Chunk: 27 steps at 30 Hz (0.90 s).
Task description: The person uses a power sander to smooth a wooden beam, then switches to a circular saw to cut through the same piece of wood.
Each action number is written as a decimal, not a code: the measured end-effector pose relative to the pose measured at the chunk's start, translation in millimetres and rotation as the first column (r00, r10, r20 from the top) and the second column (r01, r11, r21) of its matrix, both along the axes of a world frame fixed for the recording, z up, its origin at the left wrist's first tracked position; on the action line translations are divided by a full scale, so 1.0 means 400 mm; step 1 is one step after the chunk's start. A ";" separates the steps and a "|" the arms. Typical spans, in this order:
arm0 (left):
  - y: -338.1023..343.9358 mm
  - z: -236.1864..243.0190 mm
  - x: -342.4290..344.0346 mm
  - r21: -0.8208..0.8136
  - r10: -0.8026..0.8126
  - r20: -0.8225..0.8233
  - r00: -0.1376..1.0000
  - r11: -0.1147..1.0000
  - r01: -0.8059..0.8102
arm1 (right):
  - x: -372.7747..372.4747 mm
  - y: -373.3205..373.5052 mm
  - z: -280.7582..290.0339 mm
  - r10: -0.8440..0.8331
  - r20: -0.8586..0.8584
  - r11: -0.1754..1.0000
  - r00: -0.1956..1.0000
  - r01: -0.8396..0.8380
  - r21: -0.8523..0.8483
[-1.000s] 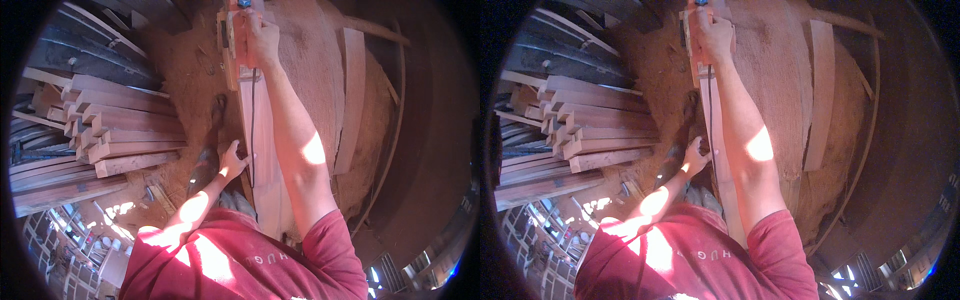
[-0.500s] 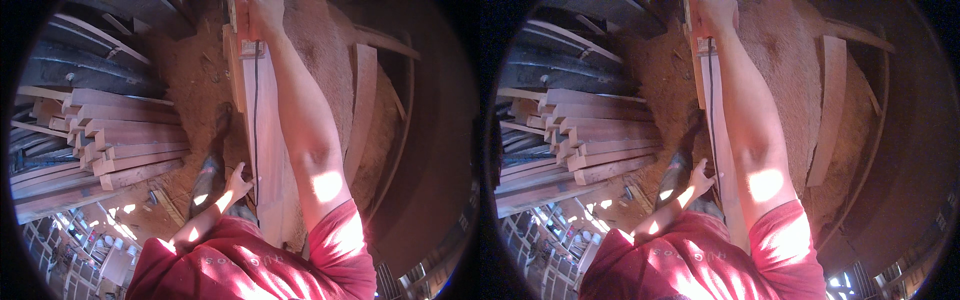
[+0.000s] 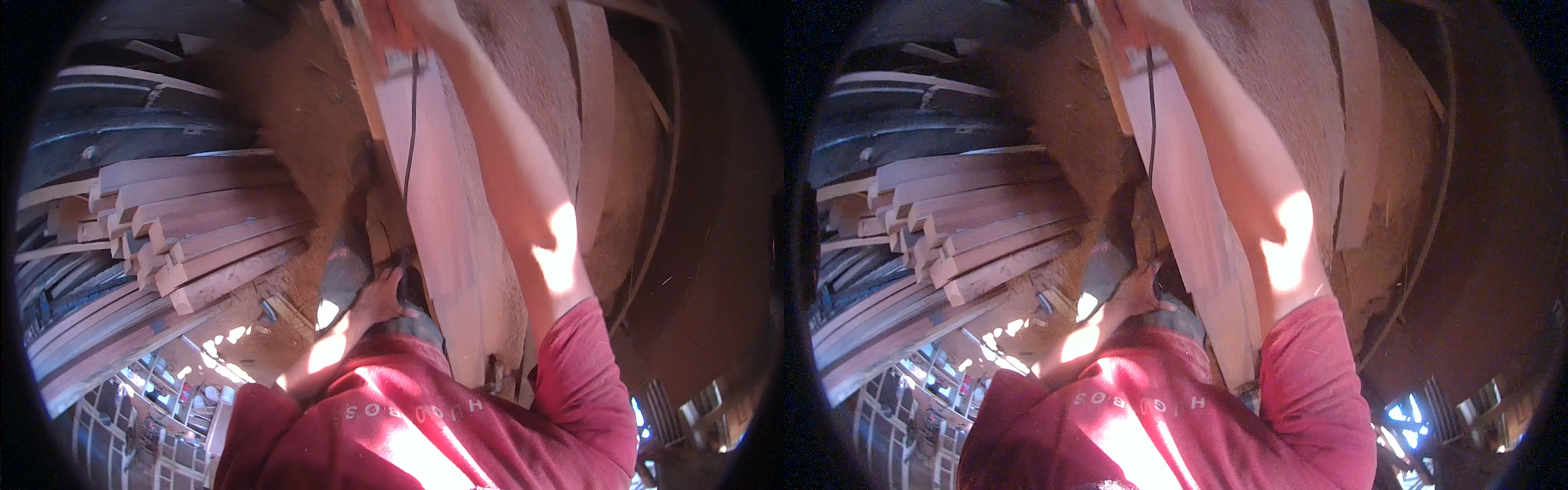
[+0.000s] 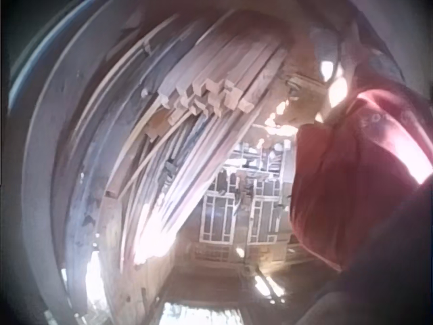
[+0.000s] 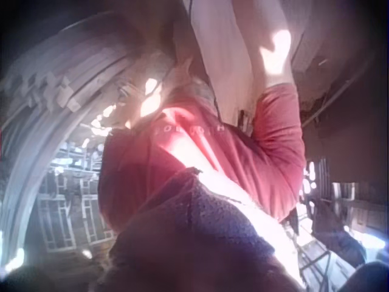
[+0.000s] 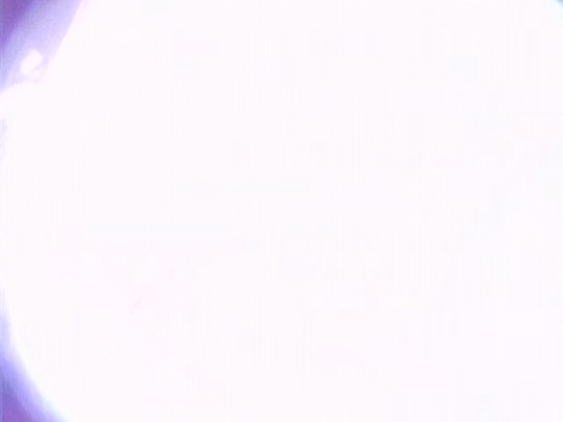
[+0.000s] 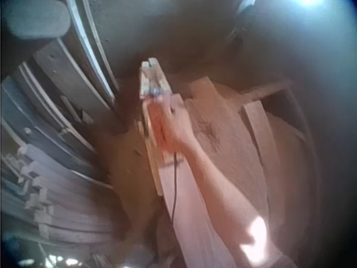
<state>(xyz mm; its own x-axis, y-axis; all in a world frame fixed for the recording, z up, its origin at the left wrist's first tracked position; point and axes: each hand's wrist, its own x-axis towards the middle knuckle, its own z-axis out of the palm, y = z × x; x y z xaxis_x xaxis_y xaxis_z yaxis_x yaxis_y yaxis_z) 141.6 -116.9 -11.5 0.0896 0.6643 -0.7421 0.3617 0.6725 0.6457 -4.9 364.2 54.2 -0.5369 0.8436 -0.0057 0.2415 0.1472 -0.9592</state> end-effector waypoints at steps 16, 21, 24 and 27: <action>-0.078 -0.119 0.081 -0.005 -0.376 -0.216 0.901 0.923 0.384 | 1.221 -1.170 0.150 -0.062 0.323 0.815 0.944 0.234 -0.530; -0.104 -0.101 0.094 -0.052 -0.362 -0.179 0.915 0.932 0.358 | 1.177 -1.119 0.137 -0.064 0.329 0.829 0.942 0.233 -0.509; -0.102 -0.089 0.083 -0.029 -0.321 -0.197 0.926 0.946 0.322 | 1.100 -1.034 0.139 -0.085 0.310 0.870 0.947 0.222 -0.440; -0.080 -0.080 0.056 -0.036 -0.303 -0.177 0.936 0.953 0.302 | 1.014 -0.944 0.129 -0.092 0.307 0.893 0.947 0.214 -0.395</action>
<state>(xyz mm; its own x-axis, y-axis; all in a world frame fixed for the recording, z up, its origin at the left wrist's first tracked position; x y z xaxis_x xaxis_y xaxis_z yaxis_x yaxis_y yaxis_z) 164.1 -149.1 -43.6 0.1511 0.6202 -0.7698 0.6574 0.5186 0.5468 400.5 -13.4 105.9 -0.3265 0.8005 -0.5026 0.4884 -0.3124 -0.8148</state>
